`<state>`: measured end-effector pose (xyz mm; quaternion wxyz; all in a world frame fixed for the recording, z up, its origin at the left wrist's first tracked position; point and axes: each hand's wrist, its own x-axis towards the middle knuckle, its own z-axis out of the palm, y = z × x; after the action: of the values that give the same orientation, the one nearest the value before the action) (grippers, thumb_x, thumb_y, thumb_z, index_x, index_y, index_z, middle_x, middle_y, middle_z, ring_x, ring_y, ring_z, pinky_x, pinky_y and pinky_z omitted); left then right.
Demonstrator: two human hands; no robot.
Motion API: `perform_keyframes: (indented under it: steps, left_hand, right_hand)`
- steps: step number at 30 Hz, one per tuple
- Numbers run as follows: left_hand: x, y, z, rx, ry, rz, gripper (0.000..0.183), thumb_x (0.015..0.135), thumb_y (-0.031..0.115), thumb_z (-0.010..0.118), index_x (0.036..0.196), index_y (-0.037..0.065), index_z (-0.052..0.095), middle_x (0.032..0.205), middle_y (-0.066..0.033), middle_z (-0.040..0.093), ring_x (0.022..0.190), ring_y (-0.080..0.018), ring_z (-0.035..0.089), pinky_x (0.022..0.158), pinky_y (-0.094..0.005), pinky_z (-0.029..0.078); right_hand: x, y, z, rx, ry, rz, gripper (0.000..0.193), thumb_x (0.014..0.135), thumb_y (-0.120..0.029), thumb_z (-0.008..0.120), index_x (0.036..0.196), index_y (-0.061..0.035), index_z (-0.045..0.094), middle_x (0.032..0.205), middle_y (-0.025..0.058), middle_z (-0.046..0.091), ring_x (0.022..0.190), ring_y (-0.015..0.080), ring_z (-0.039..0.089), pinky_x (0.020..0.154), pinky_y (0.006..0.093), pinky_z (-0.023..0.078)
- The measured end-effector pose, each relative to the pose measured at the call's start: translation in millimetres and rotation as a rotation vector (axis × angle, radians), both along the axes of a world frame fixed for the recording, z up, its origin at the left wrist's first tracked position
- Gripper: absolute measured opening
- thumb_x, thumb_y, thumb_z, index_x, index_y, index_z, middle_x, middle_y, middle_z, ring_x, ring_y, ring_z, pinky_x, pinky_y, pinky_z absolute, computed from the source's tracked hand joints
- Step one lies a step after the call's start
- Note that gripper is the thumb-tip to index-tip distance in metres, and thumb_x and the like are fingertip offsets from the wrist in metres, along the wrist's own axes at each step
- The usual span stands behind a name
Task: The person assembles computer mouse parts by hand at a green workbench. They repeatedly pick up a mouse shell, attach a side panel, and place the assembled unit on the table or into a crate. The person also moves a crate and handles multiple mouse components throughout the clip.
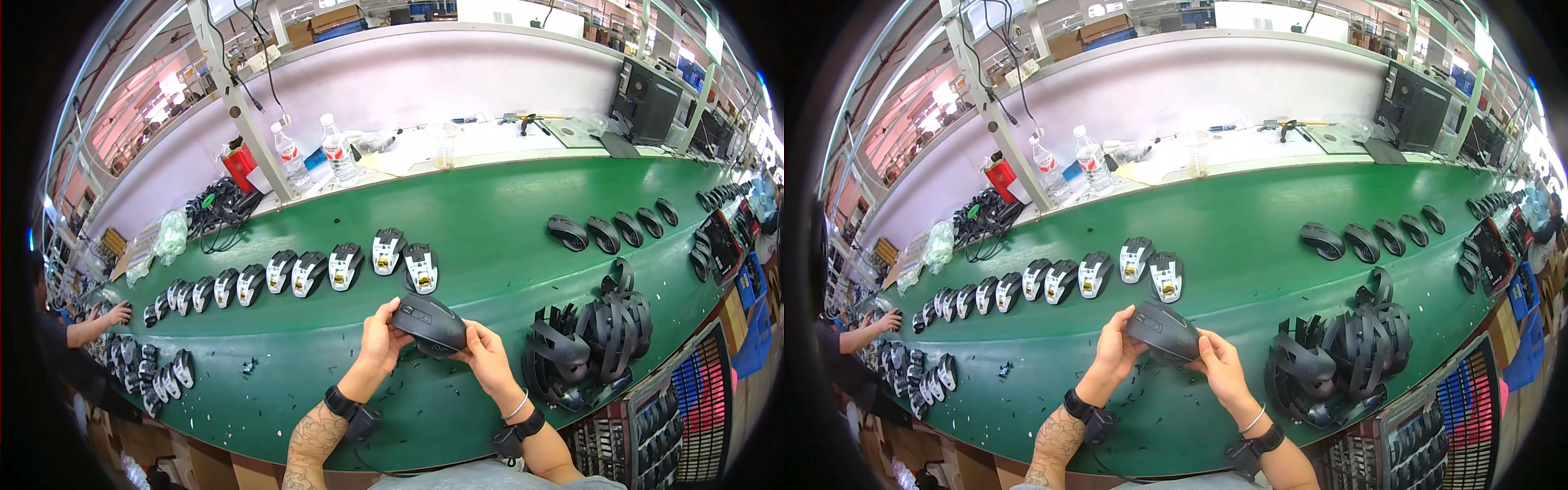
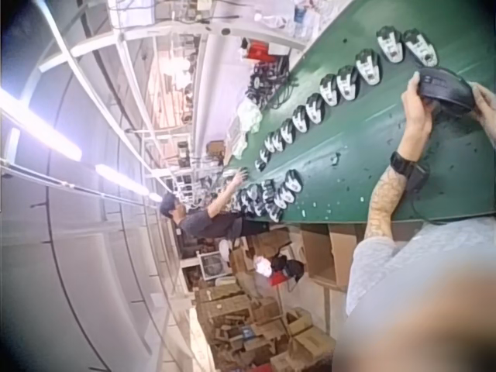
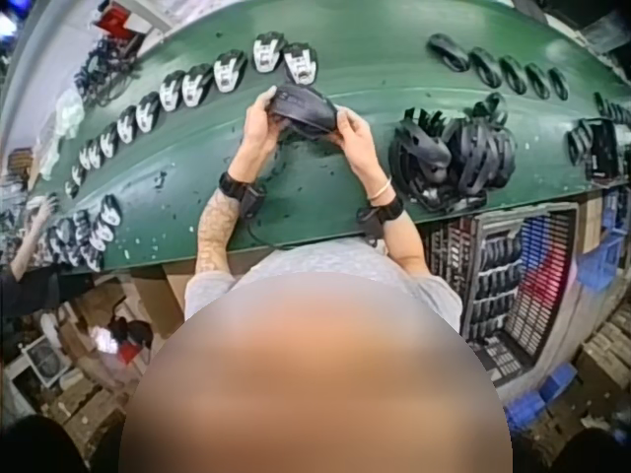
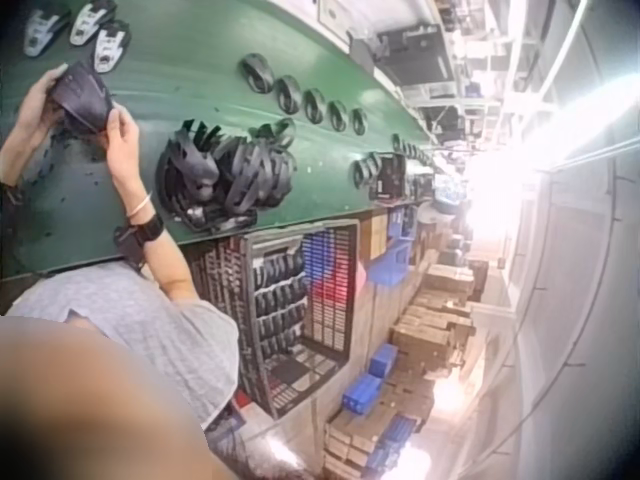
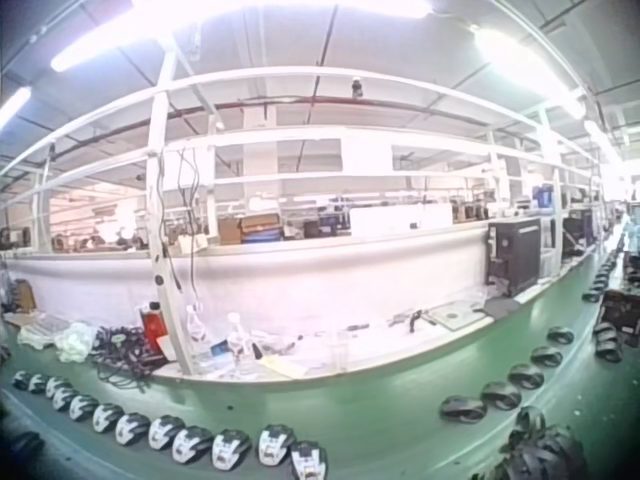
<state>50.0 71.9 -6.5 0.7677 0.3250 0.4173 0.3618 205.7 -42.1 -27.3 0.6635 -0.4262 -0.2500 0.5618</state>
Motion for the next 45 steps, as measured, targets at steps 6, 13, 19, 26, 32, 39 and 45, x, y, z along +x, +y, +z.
perform_keyframes:
  steps: [6,13,19,26,32,39,45]
  left_hand:
    - [5,-5,7,-0.073,0.015,-0.195,0.065,0.089,0.061,0.036,0.094,0.001,0.063,0.083,-0.0097,0.066,0.075,-0.0222,0.067,0.066,-0.0316,0.052]
    - [11,-27,15,0.358,0.257,-0.451,0.052,0.093,0.046,0.048,0.092,-0.003,0.065,0.079,-0.0166,0.068,0.069,-0.0212,0.068,0.060,-0.0266,0.051]
    - [33,-22,7,0.418,0.101,-0.405,0.027,0.095,0.021,0.055,0.085,-0.003,0.061,0.073,-0.0089,0.063,0.059,-0.0122,0.059,0.056,-0.0233,0.047]
    - [117,52,-30,0.571,0.221,-0.491,0.030,0.095,0.027,0.055,0.076,0.004,0.057,0.063,-0.0004,0.054,0.054,-0.0061,0.047,0.050,-0.0222,0.037]
    - [153,73,-32,1.283,1.132,-0.635,0.026,0.083,0.027,0.064,0.086,0.001,0.059,0.082,-0.0165,0.065,0.079,-0.0358,0.064,0.067,-0.0464,0.048]
    - [157,-16,25,1.319,0.252,-1.003,0.036,0.077,0.032,0.073,0.104,0.010,0.061,0.104,-0.0081,0.054,0.086,-0.0276,0.059,0.070,-0.0370,0.049]
    - [160,-17,11,1.473,0.167,-1.014,0.036,0.067,0.016,0.080,0.095,0.009,0.059,0.109,-0.0046,0.051,0.100,-0.0243,0.049,0.087,-0.0369,0.043]
  right_hand:
    - [10,-2,-12,0.006,0.216,0.100,0.035,0.100,-0.031,0.042,0.109,-0.0007,0.058,0.100,0.0076,0.064,0.087,0.0160,0.062,0.080,0.0326,0.052]
    - [17,-2,-22,0.004,0.422,0.077,0.034,0.100,-0.031,0.043,0.104,-0.0014,0.059,0.094,0.0071,0.064,0.081,0.0156,0.060,0.077,0.0323,0.052]
    - [10,-2,3,0.048,0.205,-0.299,0.037,0.101,-0.032,0.040,0.113,0.0004,0.054,0.091,0.0078,0.063,0.077,0.0150,0.060,0.074,0.0313,0.052]
    - [-10,-4,-7,0.115,0.001,-0.487,0.028,0.102,-0.028,0.037,0.111,-0.0037,0.047,0.077,0.0039,0.057,0.068,0.0088,0.052,0.065,0.0235,0.045]
    - [-13,-8,-4,0.227,-0.203,-0.504,0.020,0.100,-0.018,0.042,0.108,-0.0017,0.050,0.074,0.0030,0.057,0.067,0.0082,0.051,0.063,0.0227,0.043]
    - [-17,-24,8,0.545,-0.783,-0.605,0.012,0.089,-0.003,0.054,0.100,0.0003,0.057,0.073,0.0105,0.059,0.063,0.0177,0.059,0.060,0.0280,0.048]
    - [-17,-23,4,0.658,-0.877,-0.563,0.013,0.084,-0.001,0.057,0.098,-0.0007,0.059,0.072,0.0107,0.058,0.060,0.0227,0.056,0.055,0.0313,0.045]
